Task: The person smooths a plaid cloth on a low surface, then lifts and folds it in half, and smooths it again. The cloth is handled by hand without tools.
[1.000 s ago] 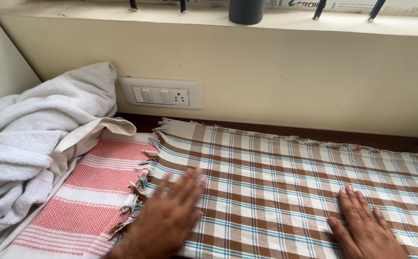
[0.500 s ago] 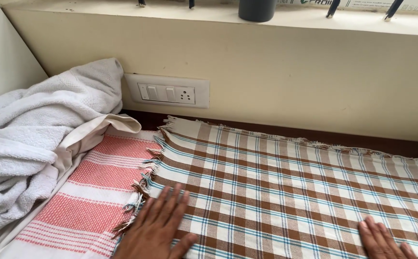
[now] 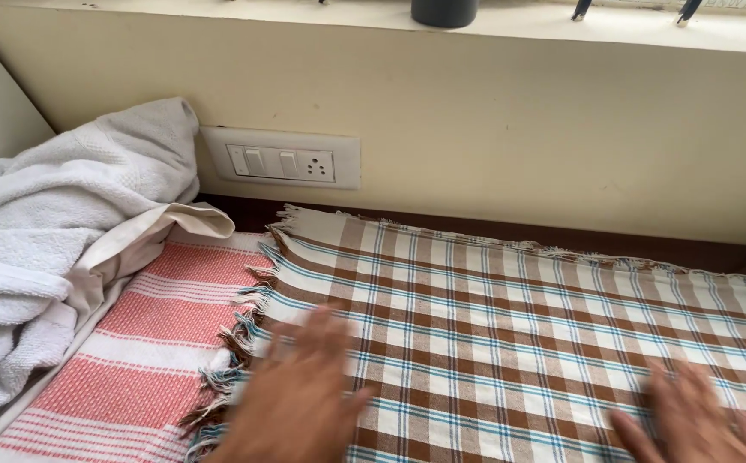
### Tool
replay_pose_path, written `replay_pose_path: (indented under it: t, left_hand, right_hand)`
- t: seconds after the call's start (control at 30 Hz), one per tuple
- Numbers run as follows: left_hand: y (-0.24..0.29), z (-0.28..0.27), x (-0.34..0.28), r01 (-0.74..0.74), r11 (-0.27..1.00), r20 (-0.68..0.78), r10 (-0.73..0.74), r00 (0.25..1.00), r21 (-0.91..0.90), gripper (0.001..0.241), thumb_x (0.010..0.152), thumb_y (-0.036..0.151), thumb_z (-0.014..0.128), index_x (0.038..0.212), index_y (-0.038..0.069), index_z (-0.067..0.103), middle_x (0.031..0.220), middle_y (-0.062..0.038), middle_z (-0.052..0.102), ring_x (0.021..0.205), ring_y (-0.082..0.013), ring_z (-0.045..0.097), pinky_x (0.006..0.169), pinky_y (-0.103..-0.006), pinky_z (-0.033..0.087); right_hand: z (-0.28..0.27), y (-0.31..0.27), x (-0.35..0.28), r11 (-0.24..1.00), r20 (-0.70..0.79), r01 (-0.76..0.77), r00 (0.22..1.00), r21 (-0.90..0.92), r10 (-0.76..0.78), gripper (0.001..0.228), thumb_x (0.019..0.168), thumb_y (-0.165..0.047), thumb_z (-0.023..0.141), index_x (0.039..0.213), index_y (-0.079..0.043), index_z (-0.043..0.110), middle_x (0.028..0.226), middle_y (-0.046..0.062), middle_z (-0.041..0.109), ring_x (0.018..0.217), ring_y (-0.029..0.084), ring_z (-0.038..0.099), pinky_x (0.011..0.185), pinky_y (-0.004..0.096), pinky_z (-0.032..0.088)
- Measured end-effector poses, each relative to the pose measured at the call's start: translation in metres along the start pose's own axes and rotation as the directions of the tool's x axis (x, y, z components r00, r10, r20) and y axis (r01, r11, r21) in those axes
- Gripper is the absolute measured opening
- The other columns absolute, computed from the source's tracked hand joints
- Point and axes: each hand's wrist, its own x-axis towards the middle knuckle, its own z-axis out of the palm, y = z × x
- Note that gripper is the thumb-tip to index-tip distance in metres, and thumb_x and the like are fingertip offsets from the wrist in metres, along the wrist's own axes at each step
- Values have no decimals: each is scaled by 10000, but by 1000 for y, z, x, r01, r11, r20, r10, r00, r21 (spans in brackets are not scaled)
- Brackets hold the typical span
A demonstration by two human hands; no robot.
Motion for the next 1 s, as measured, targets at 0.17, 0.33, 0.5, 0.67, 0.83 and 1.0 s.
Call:
replay_pose_path:
  t: [0.17, 0.33, 0.5, 0.67, 0.83, 1.0]
  left_hand:
    - [44, 4, 107, -398, 911, -493, 300, 817, -106, 637, 1065, 387, 257, 1620, 101, 131, 1716, -142, 42, 1589, -290, 22, 1257, -537, -8]
    - [40, -4, 156, -361, 921, -594, 211, 776, -144, 617, 1071, 374, 254, 1618, 93, 212, 1721, -100, 151, 1604, -250, 102, 1298, -517, 27]
    - [14, -15, 155, -263, 938, -469, 131, 873, -226, 664, 1038, 514, 176, 1625, 226, 61, 1721, -56, -46, 1573, -241, -22, 1259, -512, -39]
    - [-17, -14, 171, -150, 948, -479, -3, 878, -281, 668, 1057, 495, 164, 1637, 179, 68, 1736, -70, -12, 1588, -255, 6, 1275, -505, -9]
    - [-24, -14, 169, -34, 959, -529, -124, 840, -280, 653, 1067, 455, 189, 1643, 154, 119, 1733, -77, 87, 1606, -251, 63, 1296, -506, 21]
    - [11, -25, 147, -153, 899, -508, -86, 857, -411, 729, 1024, 462, 253, 1656, 170, 36, 1745, -103, -20, 1545, -270, -7, 1230, -500, -31]
  right_hand:
    - [-107, -98, -17, 690, -499, 633, 750, 352, -433, 765, 992, -551, 342, 1609, -117, 215, 1701, 122, 173, 1557, 270, 151, 1229, 491, 108]
    - [-165, -148, 7, 505, -563, 799, 593, 326, -575, 688, 1045, -428, 339, 1605, -46, 219, 1692, 144, 215, 1579, 260, 163, 1269, 463, 104]
    - [-165, -144, 19, 644, -444, 645, 759, 412, -476, 728, 1009, -571, 269, 1657, -244, 212, 1755, -6, 163, 1566, 183, 96, 1260, 457, 75]
    - [-152, -134, 38, 719, -388, 555, 825, 418, -411, 737, 1005, -590, 198, 1665, -265, 160, 1708, -42, 125, 1561, 155, 79, 1267, 462, 52]
    - [-154, -134, 42, 736, -339, 487, 869, 469, -359, 734, 997, -578, 175, 1668, -285, 132, 1711, -74, 107, 1566, 130, 80, 1276, 457, 46]
    - [-156, -141, 37, 759, -359, 477, 870, 443, -338, 720, 1017, -530, 230, 1652, -194, 177, 1700, 0, 158, 1559, 172, 110, 1259, 484, 57]
